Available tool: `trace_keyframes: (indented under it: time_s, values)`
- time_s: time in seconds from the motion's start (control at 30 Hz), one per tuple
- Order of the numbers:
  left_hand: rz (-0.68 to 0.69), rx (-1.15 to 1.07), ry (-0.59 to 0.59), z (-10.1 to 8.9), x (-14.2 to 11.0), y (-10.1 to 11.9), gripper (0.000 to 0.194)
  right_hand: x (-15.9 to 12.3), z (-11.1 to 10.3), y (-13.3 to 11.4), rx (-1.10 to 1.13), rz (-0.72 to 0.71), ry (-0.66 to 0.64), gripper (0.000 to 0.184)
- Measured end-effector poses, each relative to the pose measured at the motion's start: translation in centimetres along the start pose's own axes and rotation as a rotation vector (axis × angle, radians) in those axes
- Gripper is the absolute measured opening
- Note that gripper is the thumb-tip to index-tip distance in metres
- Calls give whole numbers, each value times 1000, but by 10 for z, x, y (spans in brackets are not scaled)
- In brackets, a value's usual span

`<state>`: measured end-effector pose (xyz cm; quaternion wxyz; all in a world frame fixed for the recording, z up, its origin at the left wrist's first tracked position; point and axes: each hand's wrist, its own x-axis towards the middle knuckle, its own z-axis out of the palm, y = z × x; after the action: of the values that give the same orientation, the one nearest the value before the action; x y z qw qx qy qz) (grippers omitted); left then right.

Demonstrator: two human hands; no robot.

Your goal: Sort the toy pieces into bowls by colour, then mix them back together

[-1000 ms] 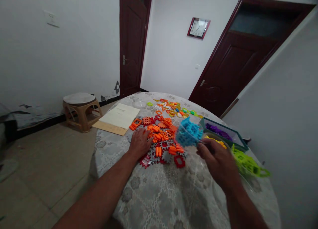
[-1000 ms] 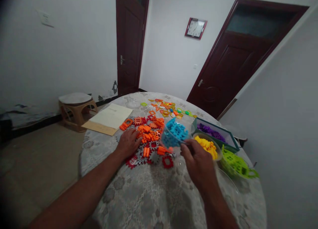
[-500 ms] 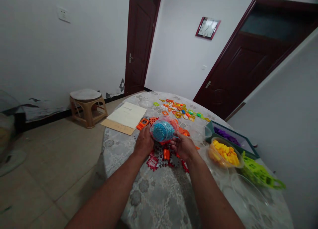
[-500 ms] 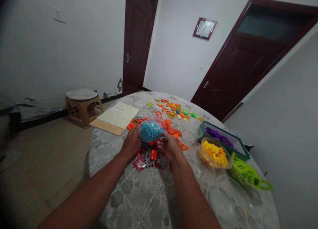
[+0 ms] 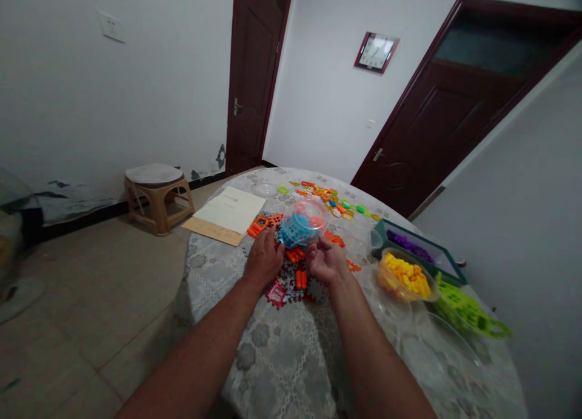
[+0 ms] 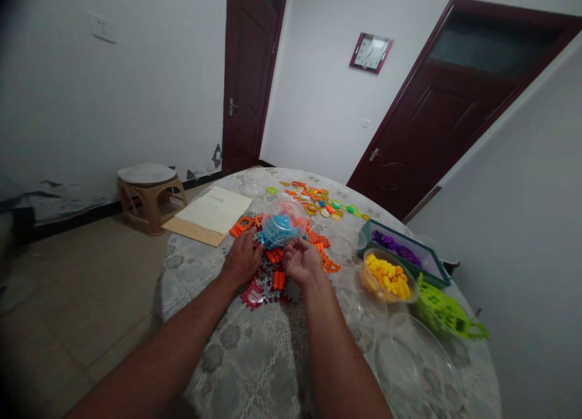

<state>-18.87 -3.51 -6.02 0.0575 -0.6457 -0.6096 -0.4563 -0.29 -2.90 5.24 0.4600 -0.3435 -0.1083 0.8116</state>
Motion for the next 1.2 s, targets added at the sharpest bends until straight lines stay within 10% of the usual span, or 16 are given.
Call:
trace_keyframes:
  time_s: [0.27, 0.47, 0.6, 0.73, 0.93, 1.2]
  values:
    - [-10, 7, -50, -8, 1, 6, 58, -52, 8, -21, 20, -60, -111, 26]
    - [-41, -9, -86, -17, 6, 12, 66, -150, -36, -44, -280, -597, -104, 17]
    - [-33, 28, -103, -14, 10, 8, 71, -232, -92, -69, -524, -1133, 228, 28]
    - [22, 78, -132, -7, 17, 2, 74, -302, -166, -93, -794, -1443, 832, 39]
    - [143, 116, -102, -13, 18, 7, 71, -338, -259, -99, -1417, -1189, 1480, 43]
    - [373, 136, -222, -11, 21, 17, 64, -304, -313, -90, -1862, -872, 1522, 35]
